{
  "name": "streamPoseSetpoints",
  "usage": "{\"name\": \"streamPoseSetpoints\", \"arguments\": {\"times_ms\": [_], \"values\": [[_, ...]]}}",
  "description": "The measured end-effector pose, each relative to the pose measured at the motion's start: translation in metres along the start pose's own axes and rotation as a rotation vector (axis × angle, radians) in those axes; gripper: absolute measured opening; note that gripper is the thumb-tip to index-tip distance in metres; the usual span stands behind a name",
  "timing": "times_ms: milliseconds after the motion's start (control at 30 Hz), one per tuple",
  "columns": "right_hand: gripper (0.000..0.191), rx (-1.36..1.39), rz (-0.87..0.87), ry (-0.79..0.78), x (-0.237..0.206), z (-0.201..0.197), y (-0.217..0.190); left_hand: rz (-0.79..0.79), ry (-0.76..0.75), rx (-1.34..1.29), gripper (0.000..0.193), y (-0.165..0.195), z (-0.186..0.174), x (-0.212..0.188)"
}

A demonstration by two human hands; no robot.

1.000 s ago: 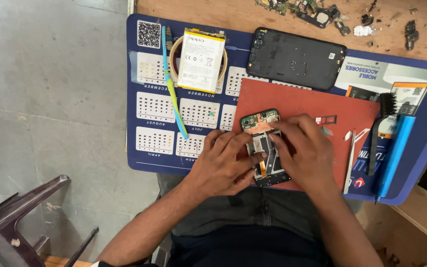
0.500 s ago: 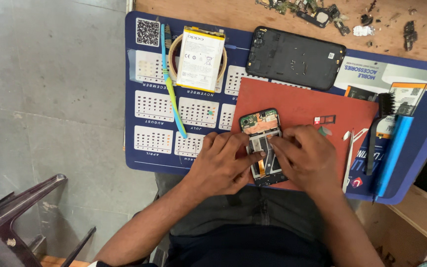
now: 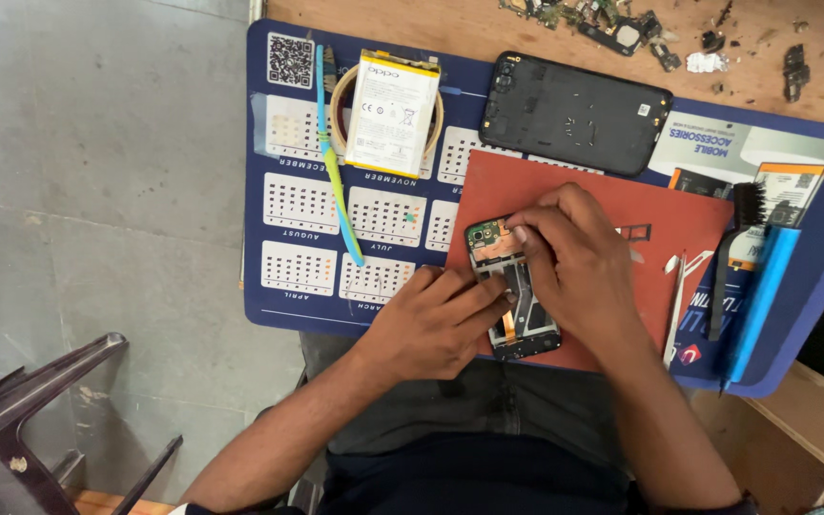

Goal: The person disassembles a mobile phone on a workbench, using a metal spudger to pry open the casing and remove the battery. They then use tweezers to detach a ribbon cable and place the removed components on the mat.

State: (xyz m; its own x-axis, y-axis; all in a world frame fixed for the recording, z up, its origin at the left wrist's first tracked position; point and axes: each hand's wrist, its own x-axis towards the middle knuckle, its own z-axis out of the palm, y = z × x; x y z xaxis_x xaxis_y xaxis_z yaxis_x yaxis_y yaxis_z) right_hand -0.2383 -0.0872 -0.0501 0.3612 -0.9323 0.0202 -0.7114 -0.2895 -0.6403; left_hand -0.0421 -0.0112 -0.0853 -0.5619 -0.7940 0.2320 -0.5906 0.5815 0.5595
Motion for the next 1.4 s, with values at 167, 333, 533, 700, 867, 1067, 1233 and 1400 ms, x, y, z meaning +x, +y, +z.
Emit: {"name": "streamPoseSetpoints", "arguments": {"times_ms": [167, 333, 533, 700, 867, 1067, 1233, 1400], "values": [[0.011, -0.071, -0.023, 0.006, 0.003, -0.001, -0.01, 0.012, 0.058, 0.039, 0.042, 0.001, 0.001, 0.001], [0.012, -0.049, 0.071, -0.039, 0.009, 0.0, -0.011, 0.003, 0.059, 0.035, 0.041, 0.002, 0.002, 0.001], [0.01, -0.056, 0.069, -0.068, 0.01, 0.003, -0.006, -0.017, 0.051, 0.03, 0.044, 0.003, 0.003, 0.0], [0.009, -0.064, 0.105, -0.072, 0.008, 0.005, -0.005, -0.026, 0.067, 0.033, 0.045, 0.004, 0.004, 0.0], [0.009, -0.107, 0.078, -0.058, 0.008, 0.005, 0.0, -0.035, 0.071, 0.03, 0.043, 0.006, 0.005, 0.0], [0.01, -0.121, 0.076, -0.059, 0.005, 0.006, 0.002, -0.039, 0.071, 0.037, 0.049, 0.007, 0.006, 0.0], [0.014, -0.124, 0.019, -0.079, 0.008, 0.0, 0.005, -0.041, 0.079, 0.03, 0.049, 0.008, 0.006, 0.001], [0.012, -0.131, -0.001, -0.087, 0.011, 0.0, 0.002, -0.055, 0.084, 0.024, 0.048, 0.009, 0.007, 0.001]]}}
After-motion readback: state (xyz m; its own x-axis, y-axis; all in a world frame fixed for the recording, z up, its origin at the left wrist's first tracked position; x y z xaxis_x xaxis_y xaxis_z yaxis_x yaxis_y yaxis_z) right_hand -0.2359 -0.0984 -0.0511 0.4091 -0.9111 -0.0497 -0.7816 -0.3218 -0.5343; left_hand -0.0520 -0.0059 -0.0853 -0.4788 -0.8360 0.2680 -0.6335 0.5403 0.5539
